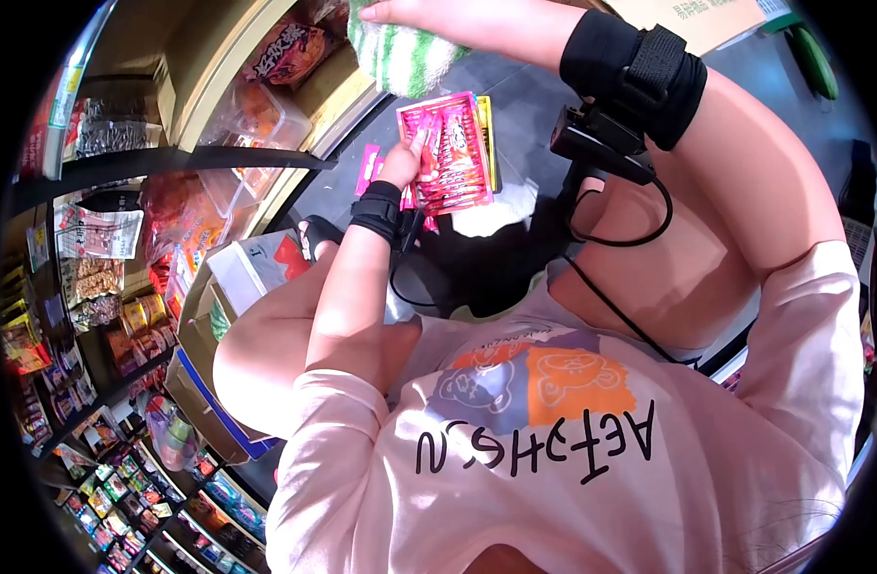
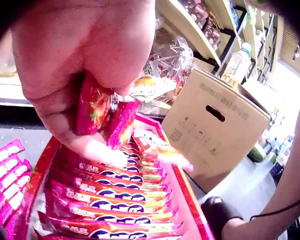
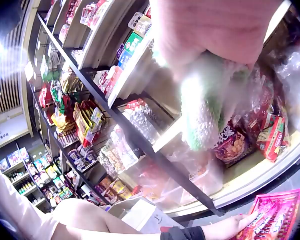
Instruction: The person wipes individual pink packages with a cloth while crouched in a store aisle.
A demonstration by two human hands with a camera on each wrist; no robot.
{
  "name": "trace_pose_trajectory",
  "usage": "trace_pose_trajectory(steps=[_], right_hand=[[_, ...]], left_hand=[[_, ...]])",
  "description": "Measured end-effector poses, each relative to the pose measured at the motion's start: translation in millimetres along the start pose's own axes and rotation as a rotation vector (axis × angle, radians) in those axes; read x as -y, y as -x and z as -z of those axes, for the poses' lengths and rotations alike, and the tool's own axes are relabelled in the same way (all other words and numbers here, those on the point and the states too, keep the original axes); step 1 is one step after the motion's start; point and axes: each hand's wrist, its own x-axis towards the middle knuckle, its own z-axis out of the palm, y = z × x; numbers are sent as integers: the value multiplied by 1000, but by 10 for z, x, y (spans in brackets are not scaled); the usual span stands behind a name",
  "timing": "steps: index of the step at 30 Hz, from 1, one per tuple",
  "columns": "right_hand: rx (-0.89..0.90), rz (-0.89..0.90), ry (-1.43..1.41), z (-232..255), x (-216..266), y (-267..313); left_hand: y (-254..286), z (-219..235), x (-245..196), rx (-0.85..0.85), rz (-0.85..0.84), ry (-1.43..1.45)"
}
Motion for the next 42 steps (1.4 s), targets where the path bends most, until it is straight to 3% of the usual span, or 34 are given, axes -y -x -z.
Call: trace_pose_trajectory(steps=[2, 5, 6, 7, 8, 9, 10, 11, 13, 16, 17, 21, 22, 25, 29, 32, 35, 36, 39, 42], right_hand=[[-26, 8, 28, 16, -9, 22], [23, -91, -20, 93, -89, 16], [-29, -136, -83, 97, -119, 10], [-81, -175, -144, 98, -173, 1], [10, -226, -439, 137, -278, 14], [-36, -276, -640, 143, -297, 16], [-80, -326, -844, 140, -297, 11], [-122, -375, -1049, 138, -297, -1], [-103, -329, -1166, 108, -328, -33], [-122, -413, -1338, -43, -264, -4], [-162, -406, -1308, -122, -34, 36], [160, -497, -1364, -322, 410, 168], [58, -491, -1125, -342, 517, 189], [116, -566, -1037, -312, 565, 162], [119, -380, -1236, -250, 587, 133], [58, -334, -1015, -205, 538, 190], [-43, -616, -1247, -114, 500, 48], [-132, -585, -1374, -125, 392, 36], [103, -440, -1531, 33, 268, -21], [176, -379, -1543, 24, 263, -43]], left_hand=[[319, 47, -347, -16, 142, 126], [284, 328, -527, -184, -155, -335], [241, 417, -582, -207, -202, -182], [427, 539, -888, -123, -195, 36], [411, 680, -1082, -66, -212, 126], [551, 816, -1338, 11, -287, 318], [908, 869, -1778, -2, -250, 514], [772, 1035, -1751, 100, -364, 615], [1207, 1207, -2130, 159, -317, 639], [1892, 1251, -2471, 177, -368, 582], [2028, 1253, -2489, 169, -372, 552], [2373, 1211, -2395, 90, -350, 353], [2440, 1201, -2381, 63, -368, 293], [2567, 1208, -2499, 39, -432, 186], [2436, 1329, -2470, -89, -433, 194], [2355, 1399, -2382, -123, -477, 354], [2304, 1450, -2338, -172, -519, 239], [2305, 1448, -2341, -193, -513, 234], [2223, 1482, -2252, -200, -521, 102], [2262, 1415, -2249, -97, -541, 59]])
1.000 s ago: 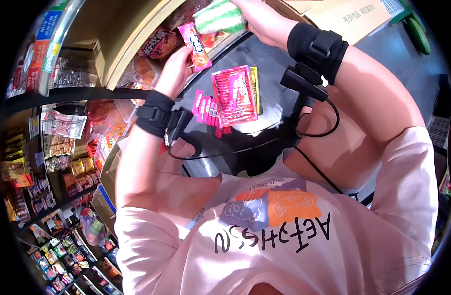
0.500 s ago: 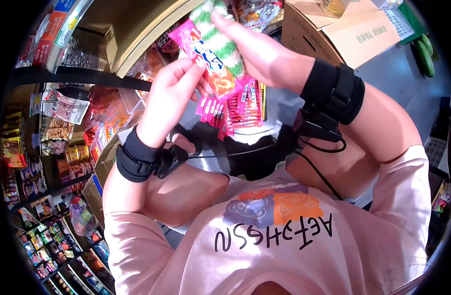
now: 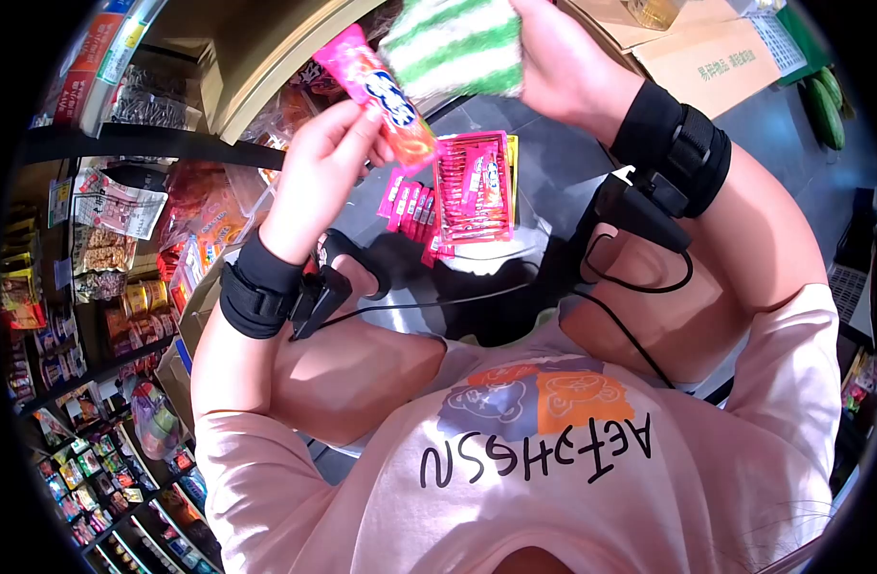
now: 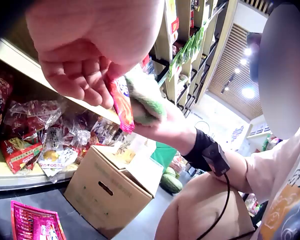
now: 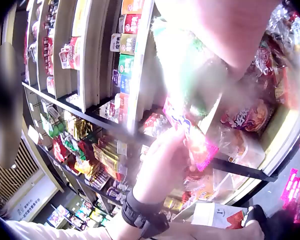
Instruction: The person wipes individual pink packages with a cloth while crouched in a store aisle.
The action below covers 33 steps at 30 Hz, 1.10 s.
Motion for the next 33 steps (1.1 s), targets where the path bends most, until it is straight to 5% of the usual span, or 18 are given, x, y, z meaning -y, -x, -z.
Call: trace_pose_trajectory(steps=[2, 3, 5, 8, 15, 16, 18, 20, 23, 32, 33], right_hand=[[82, -66, -142, -40, -104, -58], [-114, -48, 14, -80, -176, -15], [-217, -75, 288, -181, -367, 45], [-56, -126, 429, -208, -455, 92], [-39, -263, 1102, -274, -394, 57], [-52, -74, 1222, -244, -442, 48], [-107, -42, 1365, -205, -414, 65], [-151, 81, 1549, -141, -449, 28], [-154, -34, 1490, -113, -465, 40], [-106, -142, 1271, -107, -495, 77], [-111, -186, 1215, -151, -456, 87]], left_hand=[[43, -68, -36, 65, -14, -21], [58, -100, -62, 70, -14, -75], [91, -159, -100, 91, 22, -77], [134, -177, -72, 114, 46, -129], [189, -267, 66, 149, -53, -195], [200, -242, -15, 190, -15, -290], [155, -145, -109, 270, -58, -338], [83, 49, -62, 171, -45, -370], [51, 155, -142, 1, -35, -255], [94, 20, -143, -4, 67, -30], [69, 51, -80, -3, -49, 50]])
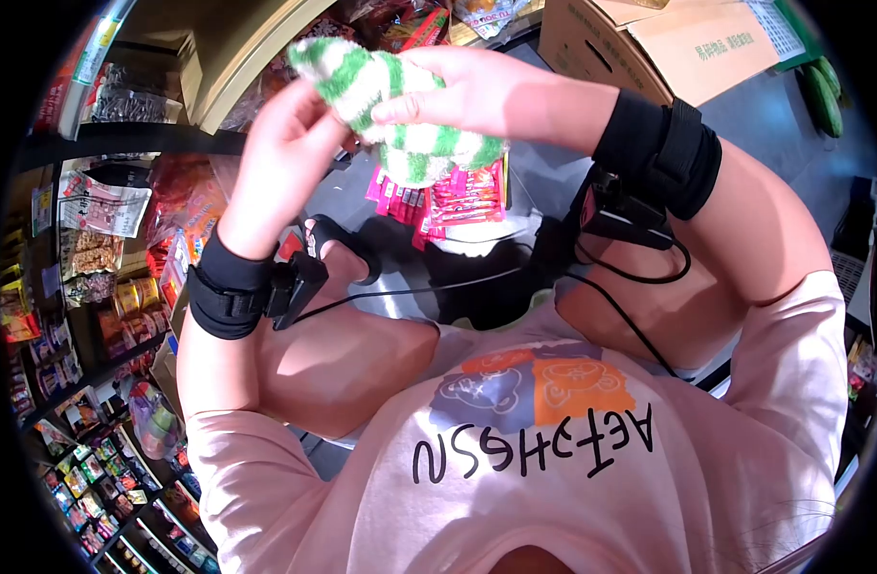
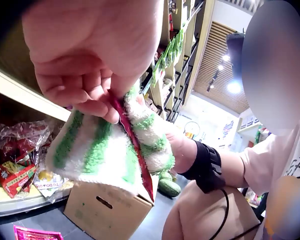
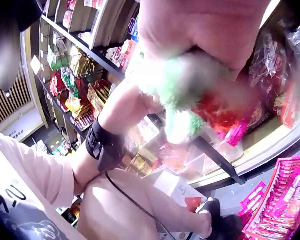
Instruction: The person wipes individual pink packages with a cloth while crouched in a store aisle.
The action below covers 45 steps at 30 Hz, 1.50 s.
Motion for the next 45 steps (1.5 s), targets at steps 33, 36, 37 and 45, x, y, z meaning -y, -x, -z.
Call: trace_pose_trajectory(steps=[33, 36, 37, 45], right_hand=[[-56, 112, -974, 335, -324, -122], [-23, -28, -1043, 104, -100, -55], [-356, -105, -1097, -92, -128, -100], [-127, -165, -882, -205, -125, -85]], left_hand=[[-36, 268, 235, 3, 105, 339], [-19, 122, 256, 12, 134, 397], [-14, 58, 258, 41, 147, 388], [21, -204, 264, 316, 220, 221]])
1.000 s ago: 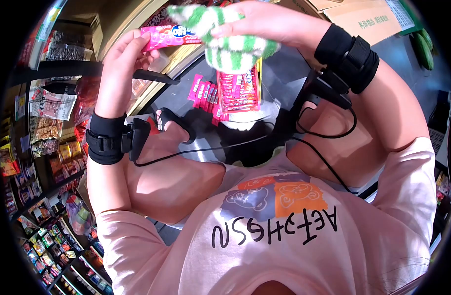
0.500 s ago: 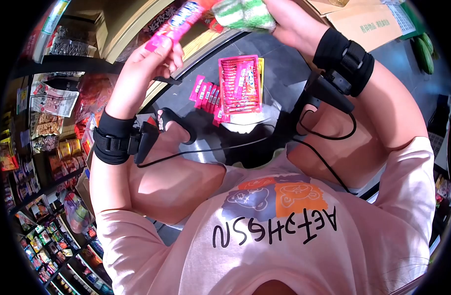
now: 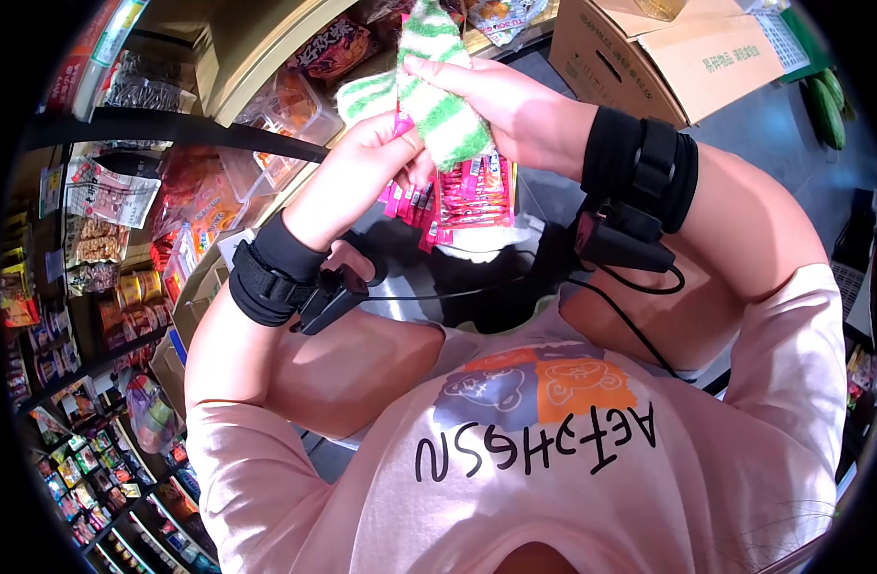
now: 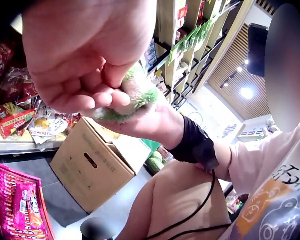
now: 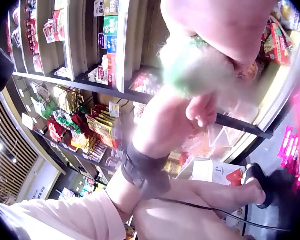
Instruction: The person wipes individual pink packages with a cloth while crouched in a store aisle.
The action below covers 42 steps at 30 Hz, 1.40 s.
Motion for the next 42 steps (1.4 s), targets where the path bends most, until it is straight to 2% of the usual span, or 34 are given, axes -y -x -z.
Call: trace_pose_trajectory(steps=[2, 5, 7, 9, 12, 15, 16, 17, 18, 20, 21, 22, 23, 24, 27, 28, 29, 30, 31, 33, 35, 37, 39, 42], right_hand=[[-78, 14, 53, 29, 19, 4], [-72, 86, 49, 122, 40, -39], [2, 109, 74, 232, 75, -83], [4, 86, 142, 430, 48, -257], [223, 219, 162, 482, 129, -175], [277, 208, 328, 515, 138, -152], [349, 229, 408, 646, 68, -250], [351, 216, 450, 698, 24, -270], [353, 204, 492, 745, -25, -281], [321, 244, 509, 776, -184, -307], [290, 166, 611, 809, -209, -295], [259, 87, 713, 830, -197, -265], [230, 9, 816, 863, -192, -250], [165, 55, 1181, 919, -215, -256], [363, -37, 1737, 1176, -324, -387], [225, 144, 1773, 1503, -586, -457], [188, 65, 1809, 1531, -611, -430], [148, -12, 1844, 1557, -619, -424], [106, -90, 1877, 1571, -606, -416], [108, 0, 1970, 1417, -571, -211], [91, -217, 1999, 1341, -586, -256], [145, -97, 2066, 1399, -684, -264], [212, 22, 2127, 1449, -804, -272], [264, -79, 2242, 1355, -914, -260]], left_hand=[[-18, -16, 16, 57, 15, 34], [-66, 47, 39, 71, 82, -1], [-81, 120, -10, 147, 139, -29], [-122, 244, 84, 284, 112, -77], [-134, 379, 158, 365, 217, -144], [-246, 534, 331, 467, 295, -211], [-262, 545, 414, 430, 290, -222], [-276, 536, 505, 393, 286, -232], [-317, 528, 630, 335, 215, -337], [-427, 465, 825, 332, 163, -334], [-459, 423, 934, 335, 147, -304], [-544, 428, 1160, 310, 114, -382], [-546, 316, 1169, 236, 121, -472], [-555, 259, 1250, 226, 44, -588], [-531, 103, 1484, 189, -154, -1092], [-535, 47, 1551, 213, -169, -1168], [-576, 3, 1619, 236, -186, -1247], [-651, -51, 1677, 288, -108, -1337], [-708, -98, 1778, 282, -110, -1343], [-819, -176, 2161, 215, -77, -1419], [-715, -332, 2163, 139, -2, -1290], [-611, -413, 2307, 194, -43, -1378], [-583, -428, 2541, 202, 56, -1363], [-603, -426, 2628, 162, -21, -1506]])
